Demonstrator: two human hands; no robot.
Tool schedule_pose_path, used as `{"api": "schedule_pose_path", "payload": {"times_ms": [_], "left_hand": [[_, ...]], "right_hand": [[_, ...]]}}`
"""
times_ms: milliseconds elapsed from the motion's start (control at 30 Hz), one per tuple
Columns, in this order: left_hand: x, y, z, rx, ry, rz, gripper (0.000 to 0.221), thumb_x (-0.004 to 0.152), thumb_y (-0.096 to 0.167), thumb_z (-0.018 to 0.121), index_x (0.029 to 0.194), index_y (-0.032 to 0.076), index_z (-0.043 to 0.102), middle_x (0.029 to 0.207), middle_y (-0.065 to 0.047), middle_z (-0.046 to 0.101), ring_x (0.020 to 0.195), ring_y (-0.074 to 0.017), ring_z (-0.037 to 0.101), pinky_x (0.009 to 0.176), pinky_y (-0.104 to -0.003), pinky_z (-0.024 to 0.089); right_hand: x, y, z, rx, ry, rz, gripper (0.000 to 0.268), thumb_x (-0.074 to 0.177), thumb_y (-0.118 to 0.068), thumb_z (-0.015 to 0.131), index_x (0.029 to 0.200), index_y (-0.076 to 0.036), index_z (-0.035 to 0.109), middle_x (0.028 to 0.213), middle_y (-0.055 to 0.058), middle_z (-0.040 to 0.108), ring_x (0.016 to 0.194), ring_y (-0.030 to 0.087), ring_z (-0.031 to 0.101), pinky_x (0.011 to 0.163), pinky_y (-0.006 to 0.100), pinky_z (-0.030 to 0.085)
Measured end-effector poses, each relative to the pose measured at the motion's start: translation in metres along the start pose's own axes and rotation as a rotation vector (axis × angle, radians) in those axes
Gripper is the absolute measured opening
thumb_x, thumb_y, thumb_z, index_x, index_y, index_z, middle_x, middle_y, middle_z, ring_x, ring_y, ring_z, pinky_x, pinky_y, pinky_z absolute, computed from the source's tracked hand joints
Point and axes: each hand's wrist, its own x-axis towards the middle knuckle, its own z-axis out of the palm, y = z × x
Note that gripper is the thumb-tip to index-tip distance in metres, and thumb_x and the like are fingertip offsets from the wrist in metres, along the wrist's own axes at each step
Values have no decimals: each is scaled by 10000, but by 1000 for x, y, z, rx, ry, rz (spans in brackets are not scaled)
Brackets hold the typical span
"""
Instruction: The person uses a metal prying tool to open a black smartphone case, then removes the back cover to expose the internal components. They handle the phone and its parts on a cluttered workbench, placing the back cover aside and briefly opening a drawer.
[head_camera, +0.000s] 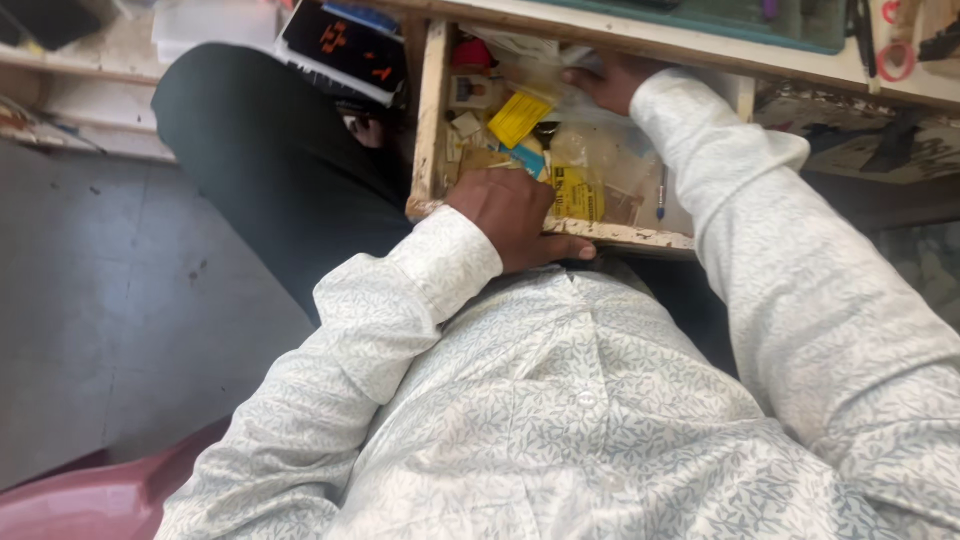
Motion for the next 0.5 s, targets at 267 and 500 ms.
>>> {"api": "schedule_pose_path", "payload": {"times_ms": [267, 500], "left_hand": [[-4, -9, 27, -32, 195, 100, 572, 813, 574, 777, 997, 39, 694, 896, -160, 705, 894, -334, 702, 837, -472, 547], [-9, -12, 36, -86, 287, 148, 452, 783, 436, 810, 962, 45, 672, 886, -150, 700, 866, -339, 697, 772, -480, 558]], "right_hand": [[-32, -26, -24, -139, -41, -91, 855, 773, -645, 741, 1477, -238, 477, 1496, 200, 500, 1353, 440, 461, 1100, 553, 371], [5, -5, 2, -51, -30, 251, 739, 1092, -678, 309, 1625, -171, 380, 1655, 217, 387, 1517, 419, 373, 1259, 528, 270]]}}
